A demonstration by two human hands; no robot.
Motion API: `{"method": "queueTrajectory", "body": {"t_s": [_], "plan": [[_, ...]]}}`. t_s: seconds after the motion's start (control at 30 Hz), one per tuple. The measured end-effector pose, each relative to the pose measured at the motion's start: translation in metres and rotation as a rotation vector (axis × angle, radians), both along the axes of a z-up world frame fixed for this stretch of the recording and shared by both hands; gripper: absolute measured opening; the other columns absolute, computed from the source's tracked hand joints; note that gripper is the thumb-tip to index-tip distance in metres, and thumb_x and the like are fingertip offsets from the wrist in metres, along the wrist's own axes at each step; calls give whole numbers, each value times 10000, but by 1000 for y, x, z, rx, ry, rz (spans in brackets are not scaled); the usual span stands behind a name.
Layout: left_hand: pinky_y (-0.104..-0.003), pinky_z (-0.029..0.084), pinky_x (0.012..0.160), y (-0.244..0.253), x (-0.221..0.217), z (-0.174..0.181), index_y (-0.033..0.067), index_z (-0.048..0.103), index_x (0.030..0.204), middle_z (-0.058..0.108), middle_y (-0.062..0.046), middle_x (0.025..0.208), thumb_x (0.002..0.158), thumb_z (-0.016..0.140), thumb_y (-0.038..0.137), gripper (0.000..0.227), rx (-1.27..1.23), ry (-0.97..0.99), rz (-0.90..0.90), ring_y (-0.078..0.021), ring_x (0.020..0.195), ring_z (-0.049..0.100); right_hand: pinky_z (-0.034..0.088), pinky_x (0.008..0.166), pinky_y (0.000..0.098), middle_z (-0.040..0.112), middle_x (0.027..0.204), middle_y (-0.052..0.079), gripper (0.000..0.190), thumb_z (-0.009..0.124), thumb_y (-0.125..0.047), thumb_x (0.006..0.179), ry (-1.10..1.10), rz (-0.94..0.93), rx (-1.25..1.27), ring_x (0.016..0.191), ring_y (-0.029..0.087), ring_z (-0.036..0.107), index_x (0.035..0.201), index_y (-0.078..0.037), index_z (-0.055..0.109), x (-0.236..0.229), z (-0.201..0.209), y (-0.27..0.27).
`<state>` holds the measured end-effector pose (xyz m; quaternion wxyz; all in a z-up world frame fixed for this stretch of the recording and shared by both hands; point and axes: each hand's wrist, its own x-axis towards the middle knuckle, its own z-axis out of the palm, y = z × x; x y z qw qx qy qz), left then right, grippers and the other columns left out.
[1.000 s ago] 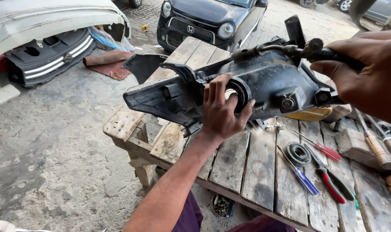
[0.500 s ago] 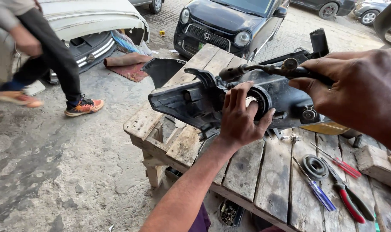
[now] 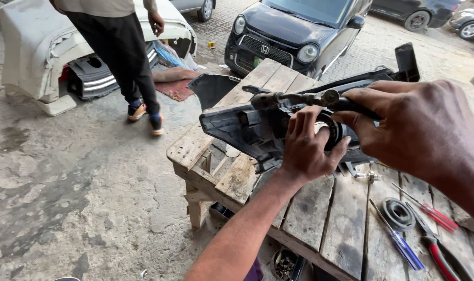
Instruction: Using a gas torch to heat the sealant on a car headlight housing to facilitate disassembly or repair.
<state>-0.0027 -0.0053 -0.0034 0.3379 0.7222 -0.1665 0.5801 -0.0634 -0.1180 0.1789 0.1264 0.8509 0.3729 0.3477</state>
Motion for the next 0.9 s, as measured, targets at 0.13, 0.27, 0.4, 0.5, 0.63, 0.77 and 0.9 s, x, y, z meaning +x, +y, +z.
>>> {"method": "queueTrajectory", "body": {"t_s": [0.13, 0.27, 0.4, 0.5, 0.63, 0.77, 0.9], "plan": [[-551, 442, 968, 0, 0, 1, -61, 684, 760, 549, -284, 1174, 948, 538, 405, 523, -18, -11, -22, -403, 1110, 526, 533, 486, 355, 807, 1049, -59, 274, 761, -377, 950, -8, 81, 57, 803, 155, 759, 1152, -208, 839, -4, -4, 6], [-580, 444, 931, -2, 1, -2, -74, 665, 767, 515, -277, 1087, 910, 547, 355, 468, -33, -31, -28, -440, 1059, 519, 509, 479, 378, 801, 1019, -56, 253, 762, -333, 963, -4, 162, 79, 770, 176, 743, 1160, -189, 831, -13, -2, 14], [-585, 440, 967, -4, 6, -11, -88, 680, 839, 529, -303, 1263, 847, 562, 328, 432, -28, 47, -39, -438, 1092, 499, 503, 491, 357, 810, 1058, -49, 198, 803, -290, 971, -75, 263, 80, 842, 153, 753, 1138, -191, 845, -21, -3, 21], [-634, 369, 1155, -9, 16, -21, -114, 699, 1104, 552, -370, 1316, 759, 566, 258, 525, -9, 80, -36, -556, 1315, 473, 580, 546, 362, 815, 1098, 12, 246, 795, -289, 938, -58, 341, 45, 890, 189, 774, 1134, -144, 829, -28, -2, 27], [-568, 356, 1077, -8, 17, -17, -61, 629, 1058, 505, -298, 1227, 803, 524, 262, 424, 246, 146, 358, -480, 1213, 439, 578, 497, 391, 796, 1042, -42, 289, 752, -357, 930, -64, 315, -19, 798, 219, 764, 1173, -205, 787, -34, -5, 33], [-484, 338, 976, -7, 18, -9, 8, 539, 998, 445, -205, 1111, 860, 470, 267, 302, 572, 228, 868, -384, 1081, 395, 605, 570, 401, 780, 1108, -53, 356, 708, -272, 873, -43, 335, -68, 822, 225, 761, 1218, -199, 752, -36, -6, 35], [-429, 326, 909, -6, 18, 0, 53, 479, 959, 404, -144, 1035, 897, 435, 270, 230, 791, 286, 1207, -320, 993, 365, 618, 545, 403, 777, 1083, -84, 281, 695, -364, 919, -109, 297, -118, 850, 213, 778, 1163, -233, 746, -39, -8, 40]]}}
